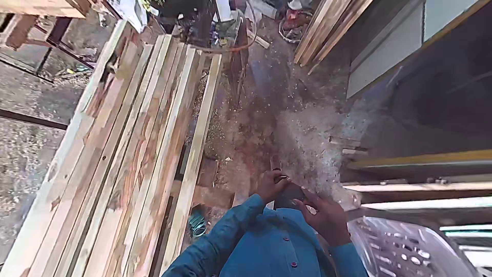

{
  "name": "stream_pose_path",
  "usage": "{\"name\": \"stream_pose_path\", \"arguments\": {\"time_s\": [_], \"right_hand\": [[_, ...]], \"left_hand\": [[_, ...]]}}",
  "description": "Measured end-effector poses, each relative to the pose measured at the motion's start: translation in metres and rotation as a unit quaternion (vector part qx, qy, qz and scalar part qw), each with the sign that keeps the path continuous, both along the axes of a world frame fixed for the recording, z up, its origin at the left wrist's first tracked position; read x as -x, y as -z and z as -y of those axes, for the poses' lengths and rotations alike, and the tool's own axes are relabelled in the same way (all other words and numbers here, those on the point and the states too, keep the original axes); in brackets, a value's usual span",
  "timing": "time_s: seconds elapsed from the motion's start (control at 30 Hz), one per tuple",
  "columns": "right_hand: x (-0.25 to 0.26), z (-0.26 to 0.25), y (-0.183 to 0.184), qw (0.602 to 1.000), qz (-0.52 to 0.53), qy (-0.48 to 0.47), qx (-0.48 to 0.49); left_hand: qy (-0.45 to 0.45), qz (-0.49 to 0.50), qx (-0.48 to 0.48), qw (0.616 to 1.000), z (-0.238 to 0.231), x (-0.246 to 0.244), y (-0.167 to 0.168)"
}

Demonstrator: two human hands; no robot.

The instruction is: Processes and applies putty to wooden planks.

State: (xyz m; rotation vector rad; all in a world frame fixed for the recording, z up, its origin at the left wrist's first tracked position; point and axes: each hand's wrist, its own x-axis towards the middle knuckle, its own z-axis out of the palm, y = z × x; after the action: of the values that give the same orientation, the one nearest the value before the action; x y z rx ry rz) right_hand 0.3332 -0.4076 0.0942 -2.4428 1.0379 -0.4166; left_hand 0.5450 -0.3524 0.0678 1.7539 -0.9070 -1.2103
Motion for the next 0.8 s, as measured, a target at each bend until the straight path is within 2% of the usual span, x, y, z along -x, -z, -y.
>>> {"name": "stream_pose_path", "arguments": {"time_s": [0.2,0.37,0.47,0.57,0.63,0.7,0.8], "right_hand": [[-0.086,0.166,-0.018,0.994,-0.030,-0.080,-0.066],[-0.165,0.289,-0.036,0.972,-0.158,-0.148,-0.096],[-0.217,0.350,-0.025,0.973,-0.138,-0.156,-0.096],[-0.277,0.404,-0.010,0.971,-0.158,-0.146,-0.104],[-0.323,0.439,-0.001,0.974,-0.150,-0.138,-0.096],[-0.367,0.466,-0.003,0.978,-0.135,-0.121,-0.104],[-0.437,0.511,-0.038,0.984,-0.087,-0.094,-0.120]], "left_hand": [[-0.043,0.052,-0.079,0.995,0.120,-0.088,-0.017],[-0.080,0.082,-0.171,0.978,0.155,-0.193,-0.017],[-0.118,0.068,-0.186,0.973,0.183,-0.252,-0.018],[-0.153,0.071,-0.185,0.968,0.236,-0.321,-0.025],[-0.152,0.148,-0.143,0.967,0.281,-0.384,-0.027],[-0.150,0.256,-0.100,0.950,0.326,-0.456,-0.046],[-0.174,0.382,-0.056,0.906,0.395,-0.576,-0.109]]}}
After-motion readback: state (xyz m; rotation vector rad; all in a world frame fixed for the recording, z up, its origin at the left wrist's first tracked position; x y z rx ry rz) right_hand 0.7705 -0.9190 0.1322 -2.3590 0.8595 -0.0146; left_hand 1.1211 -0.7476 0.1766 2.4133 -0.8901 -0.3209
